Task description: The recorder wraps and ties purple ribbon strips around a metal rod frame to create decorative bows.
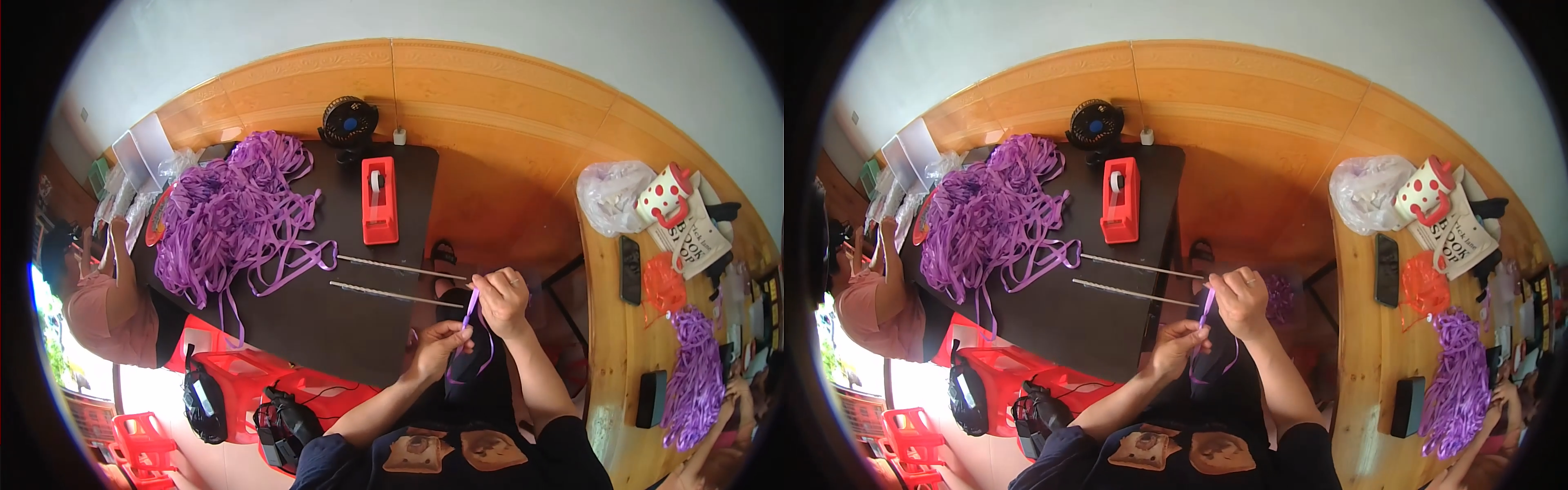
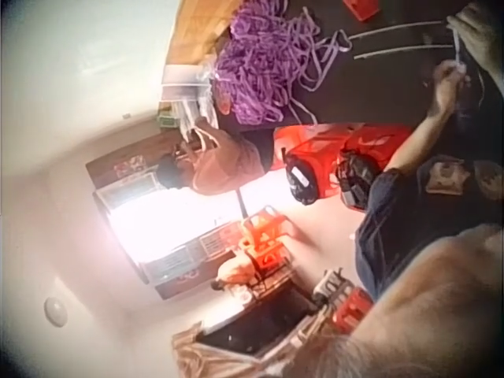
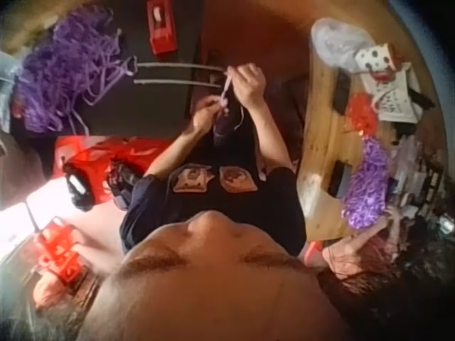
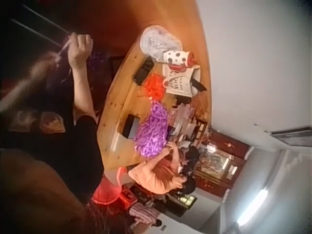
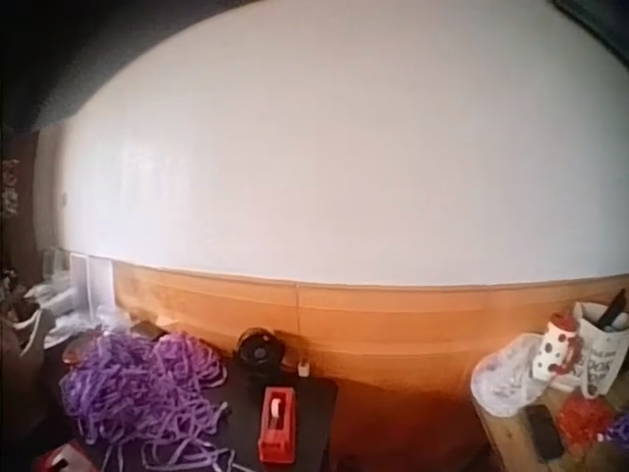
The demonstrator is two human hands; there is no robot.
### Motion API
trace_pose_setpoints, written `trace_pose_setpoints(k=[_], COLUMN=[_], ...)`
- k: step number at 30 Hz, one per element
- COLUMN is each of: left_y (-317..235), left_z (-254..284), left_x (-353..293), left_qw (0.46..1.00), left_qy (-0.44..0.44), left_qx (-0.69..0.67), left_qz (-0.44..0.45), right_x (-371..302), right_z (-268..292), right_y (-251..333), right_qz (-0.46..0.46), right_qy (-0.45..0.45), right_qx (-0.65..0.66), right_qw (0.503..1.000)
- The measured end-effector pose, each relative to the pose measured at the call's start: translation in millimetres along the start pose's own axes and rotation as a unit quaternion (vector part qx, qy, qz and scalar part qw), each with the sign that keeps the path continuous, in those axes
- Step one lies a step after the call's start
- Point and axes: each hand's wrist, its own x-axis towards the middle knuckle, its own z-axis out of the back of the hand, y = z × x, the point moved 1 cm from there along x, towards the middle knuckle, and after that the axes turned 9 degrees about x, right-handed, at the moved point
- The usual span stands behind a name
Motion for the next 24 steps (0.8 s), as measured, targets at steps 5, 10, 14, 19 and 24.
trace_pose_setpoints(k=[5,10,14,19,24], left_y=[-4.9,-5.9,-10.9,-3.4,-2.0], left_z=[6.9,21.7,15.2,14.9,13.2], left_x=[26.5,34.9,37.5,43.4,41.7], left_qw=[0.998,0.996,0.997,0.991,0.985], left_qy=[0.035,0.049,0.029,-0.07,-0.143], left_qx=[-0.038,0.004,0.012,-0.036,-0.007], left_qz=[-0.044,-0.073,-0.077,-0.113,-0.098], right_x=[12.3,18.8,29.8,38.9,27.2], right_z=[-7.7,-3.5,-13.9,-49.0,-79.9], right_y=[-25.9,-28.5,-40.0,-52.2,-54.1], right_qz=[-0.004,0.024,0.037,0.039,-0.032], right_qy=[-0.004,0.055,0.031,0.019,0.013], right_qx=[0.113,0.122,0.11,0.172,0.241], right_qw=[0.994,0.991,0.993,0.984,0.97])
